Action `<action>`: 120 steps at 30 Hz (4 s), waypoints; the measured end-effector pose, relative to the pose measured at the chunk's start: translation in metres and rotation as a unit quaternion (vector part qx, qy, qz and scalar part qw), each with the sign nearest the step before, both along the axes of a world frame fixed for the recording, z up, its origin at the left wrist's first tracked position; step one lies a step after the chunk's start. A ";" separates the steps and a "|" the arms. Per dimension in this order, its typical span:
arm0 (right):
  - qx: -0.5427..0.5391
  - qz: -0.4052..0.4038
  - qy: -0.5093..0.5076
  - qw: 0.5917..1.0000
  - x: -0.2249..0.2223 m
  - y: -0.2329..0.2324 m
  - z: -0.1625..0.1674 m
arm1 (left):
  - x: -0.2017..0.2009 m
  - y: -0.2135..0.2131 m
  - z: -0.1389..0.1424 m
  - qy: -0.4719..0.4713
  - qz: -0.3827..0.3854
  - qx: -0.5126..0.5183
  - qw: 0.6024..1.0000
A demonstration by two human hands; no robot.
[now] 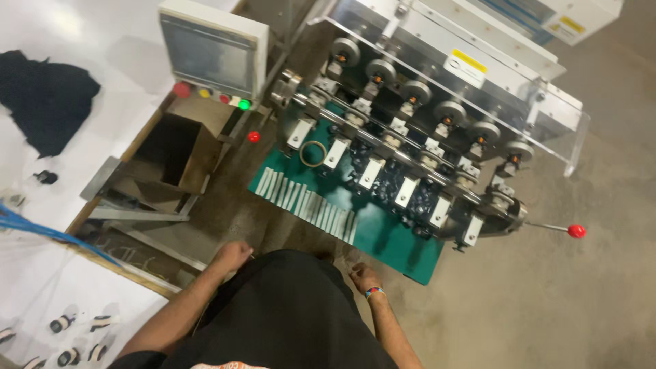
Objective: The person sits at a bobbin coil winding machine, places small bobbins and white paper strips onto the green work board, and loads bobbins into the machine's holders. They pull the machine's red-handled lever to operate the winder and handle wound coils, setting finished pieces aside on the board.
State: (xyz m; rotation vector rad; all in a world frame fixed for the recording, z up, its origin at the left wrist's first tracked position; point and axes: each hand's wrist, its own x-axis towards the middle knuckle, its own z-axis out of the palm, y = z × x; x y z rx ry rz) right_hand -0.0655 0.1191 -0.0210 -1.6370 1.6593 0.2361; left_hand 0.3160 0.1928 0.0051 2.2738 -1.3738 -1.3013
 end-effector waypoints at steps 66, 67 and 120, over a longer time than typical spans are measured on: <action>-0.229 -0.243 -0.143 0.932 0.050 -0.010 0.025 | -0.170 -0.198 -0.043 0.334 -0.394 -0.116 0.848; -0.226 -0.234 -0.138 0.936 0.043 -0.005 0.025 | -0.179 -0.194 -0.043 0.316 -0.402 -0.119 0.851; -0.101 -0.297 -0.340 0.887 -0.117 0.048 -0.042 | -0.354 -0.170 -0.094 0.121 -0.378 0.117 0.910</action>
